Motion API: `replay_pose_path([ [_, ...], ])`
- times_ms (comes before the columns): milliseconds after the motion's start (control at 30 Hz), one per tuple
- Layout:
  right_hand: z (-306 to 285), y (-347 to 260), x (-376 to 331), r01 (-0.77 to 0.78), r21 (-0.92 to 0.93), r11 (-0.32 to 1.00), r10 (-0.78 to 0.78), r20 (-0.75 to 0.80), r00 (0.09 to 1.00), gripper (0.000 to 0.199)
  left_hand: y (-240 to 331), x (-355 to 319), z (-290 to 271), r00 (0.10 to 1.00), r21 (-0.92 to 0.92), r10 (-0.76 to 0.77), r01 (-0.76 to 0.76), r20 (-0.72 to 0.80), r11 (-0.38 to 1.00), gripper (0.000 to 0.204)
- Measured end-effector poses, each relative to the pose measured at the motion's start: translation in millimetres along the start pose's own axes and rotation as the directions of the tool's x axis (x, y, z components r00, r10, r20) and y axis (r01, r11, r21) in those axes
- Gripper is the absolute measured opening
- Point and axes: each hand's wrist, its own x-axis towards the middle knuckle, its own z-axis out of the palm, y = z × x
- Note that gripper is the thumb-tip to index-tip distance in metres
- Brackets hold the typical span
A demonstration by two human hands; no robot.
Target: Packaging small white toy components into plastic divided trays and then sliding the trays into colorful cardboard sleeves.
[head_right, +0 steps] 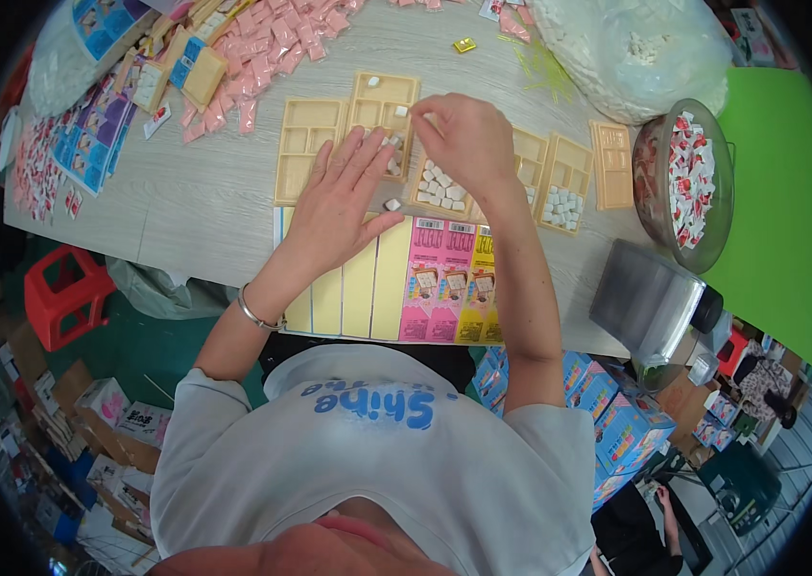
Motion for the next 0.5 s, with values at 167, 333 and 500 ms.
replay_pose_path([
  [167,19.5,2.1,24.0,0.155,-0.269,0.951,-0.137,0.083,0.987,0.015,-6.6,9.6,12.4,1.0,0.172,0.008,-0.013,0.03,0.985,0.086],
  [333,26.4,3.6,27.7,0.219,-0.349,0.911,-0.202,0.085,0.976,0.015,-3.9,10.2,13.5,0.999,0.155,-0.027,0.02,0.043,0.988,0.087],
  [500,-1.5,51.1,33.1,-0.337,0.897,0.287,0.089,0.326,0.941,0.022,-0.3,12.6,9.6,1.0,0.104,-0.006,0.009,-0.024,0.995,0.088],
])
